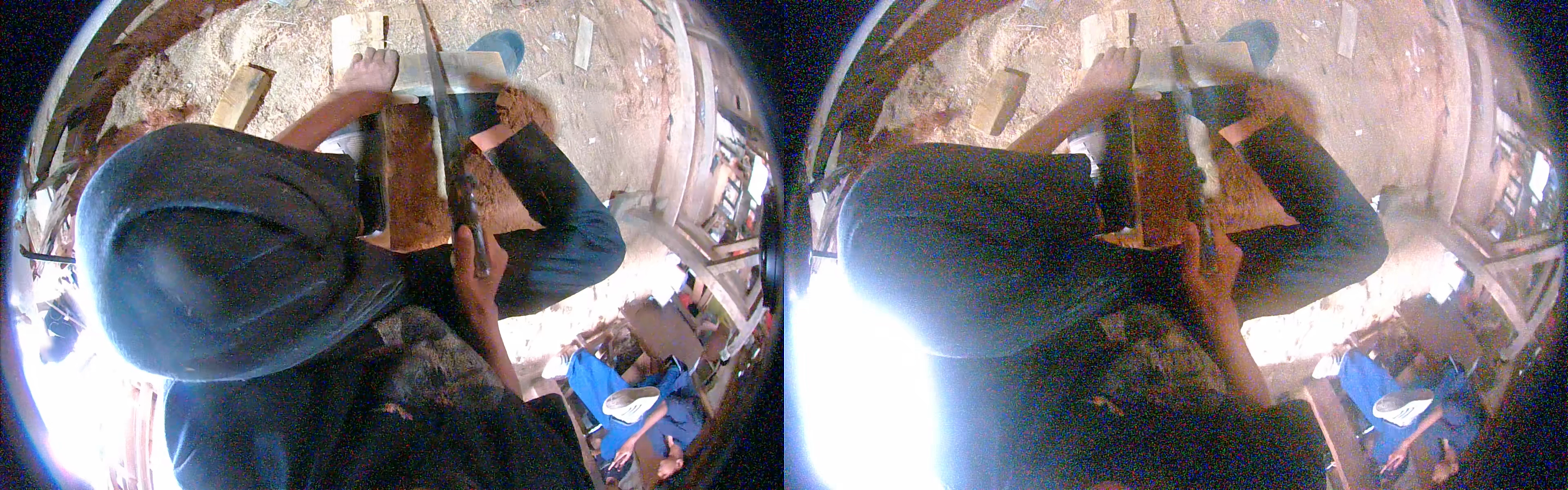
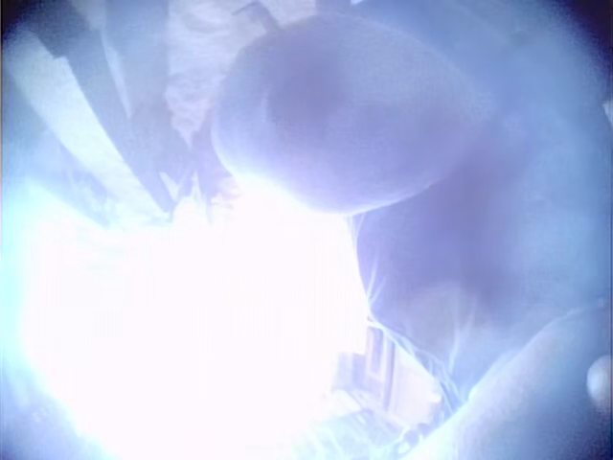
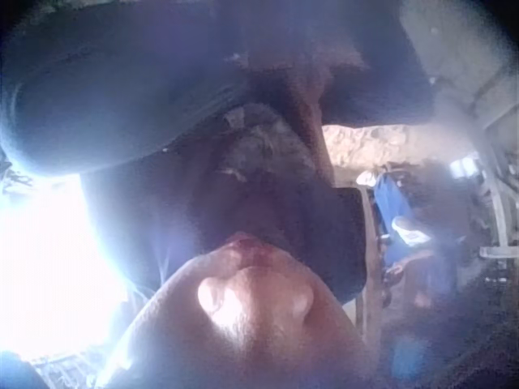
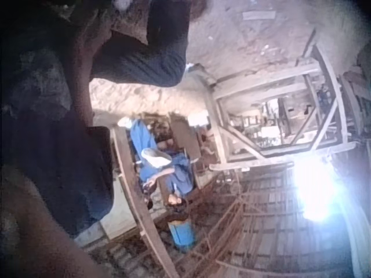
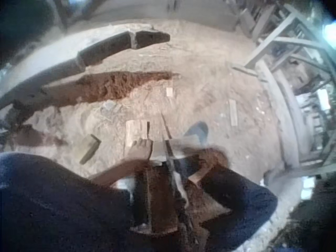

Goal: The person sits on the floor and uses a hand saw to cut a small wooden block held between their legs. They repeatedly saw back and forth along the same line to split the wood.

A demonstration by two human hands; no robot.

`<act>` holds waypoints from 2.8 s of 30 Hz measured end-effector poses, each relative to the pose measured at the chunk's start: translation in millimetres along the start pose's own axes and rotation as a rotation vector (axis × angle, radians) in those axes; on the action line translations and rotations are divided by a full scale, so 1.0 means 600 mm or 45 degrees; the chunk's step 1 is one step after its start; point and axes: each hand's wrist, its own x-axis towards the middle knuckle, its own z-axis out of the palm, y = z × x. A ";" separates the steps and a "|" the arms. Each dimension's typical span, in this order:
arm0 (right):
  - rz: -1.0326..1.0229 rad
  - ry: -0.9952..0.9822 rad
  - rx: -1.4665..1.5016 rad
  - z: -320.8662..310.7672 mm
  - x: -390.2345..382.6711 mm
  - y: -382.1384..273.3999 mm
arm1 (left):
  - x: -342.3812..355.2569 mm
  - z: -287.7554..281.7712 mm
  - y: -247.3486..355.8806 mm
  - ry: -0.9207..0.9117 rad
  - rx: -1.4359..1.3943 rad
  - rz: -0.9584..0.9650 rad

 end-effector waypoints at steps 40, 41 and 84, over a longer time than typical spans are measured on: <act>-0.073 0.050 -0.034 0.065 0.047 -0.020 | 0.002 0.002 -0.016 0.140 -0.023 0.124; -0.062 0.045 -0.067 0.060 0.068 -0.032 | 0.010 0.001 -0.010 0.167 -0.051 0.163; -0.100 0.054 -0.046 0.056 0.050 0.006 | 0.009 0.013 -0.023 0.160 -0.059 0.179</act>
